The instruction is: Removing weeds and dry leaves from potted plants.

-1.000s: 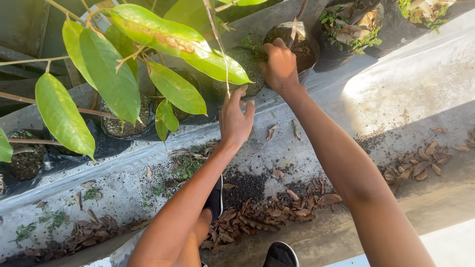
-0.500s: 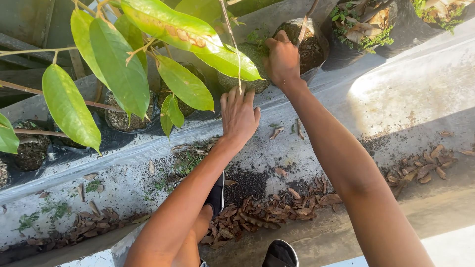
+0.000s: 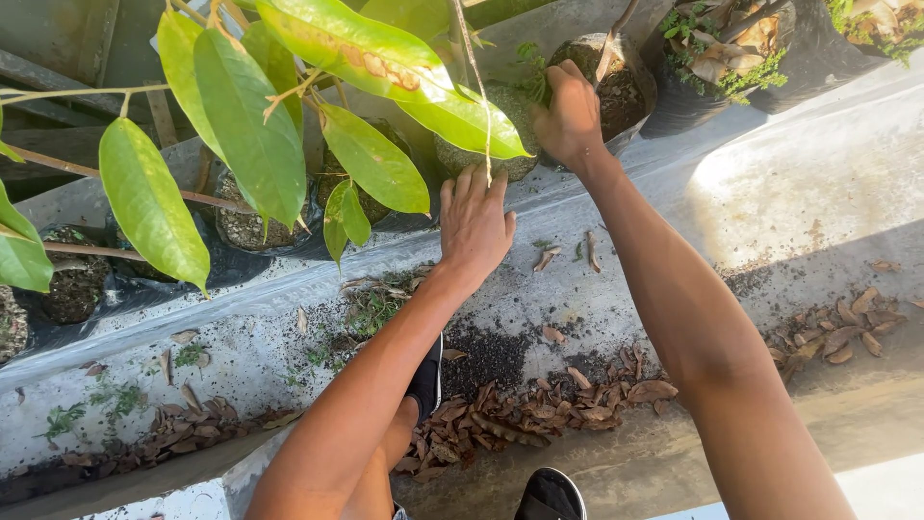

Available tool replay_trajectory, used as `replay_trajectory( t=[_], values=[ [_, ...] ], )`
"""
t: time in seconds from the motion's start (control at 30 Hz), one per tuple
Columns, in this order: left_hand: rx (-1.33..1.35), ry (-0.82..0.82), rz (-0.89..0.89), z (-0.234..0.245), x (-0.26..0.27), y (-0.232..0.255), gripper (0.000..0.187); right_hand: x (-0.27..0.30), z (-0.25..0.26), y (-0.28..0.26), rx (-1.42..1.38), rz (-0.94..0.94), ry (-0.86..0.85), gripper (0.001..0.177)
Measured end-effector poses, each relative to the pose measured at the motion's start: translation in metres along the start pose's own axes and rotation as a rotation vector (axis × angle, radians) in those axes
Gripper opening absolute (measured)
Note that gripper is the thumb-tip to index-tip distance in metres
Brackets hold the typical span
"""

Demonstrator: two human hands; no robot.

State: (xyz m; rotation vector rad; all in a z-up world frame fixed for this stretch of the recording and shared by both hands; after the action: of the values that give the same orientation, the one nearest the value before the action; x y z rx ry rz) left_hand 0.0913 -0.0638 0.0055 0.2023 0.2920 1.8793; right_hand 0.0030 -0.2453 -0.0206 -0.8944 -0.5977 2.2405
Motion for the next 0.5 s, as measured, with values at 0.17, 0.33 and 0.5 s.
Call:
replay_trajectory(
  t=[0.17,0.33,0.5],
  values=[
    [0.013,0.005,0.015,-0.002,0.001,-0.001,0.068,-0.005,0.012,0.002,-0.368,0.034,0.114,0.016],
    [0.021,-0.024,-0.008,0.0,0.0,0.001,0.07,-0.002,0.066,-0.017,-0.569,-0.128,0.004,0.014],
    [0.048,-0.06,0.017,-0.009,-0.001,-0.004,0.065,0.076,0.081,-0.012,-0.521,-0.361,-0.527,0.024]
  ],
)
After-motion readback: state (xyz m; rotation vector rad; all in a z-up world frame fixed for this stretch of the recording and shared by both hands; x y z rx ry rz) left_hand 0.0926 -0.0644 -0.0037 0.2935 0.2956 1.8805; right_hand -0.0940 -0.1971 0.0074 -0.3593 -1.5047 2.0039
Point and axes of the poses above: each hand's wrist, its own x-axis away from the middle knuckle, its own z-axis out of the back of the hand, y = z × x, the point moved 4 cm from there along -x, towards the middle knuckle, and after that the axes turned 11 degrees about z, right-handed, at the moved point
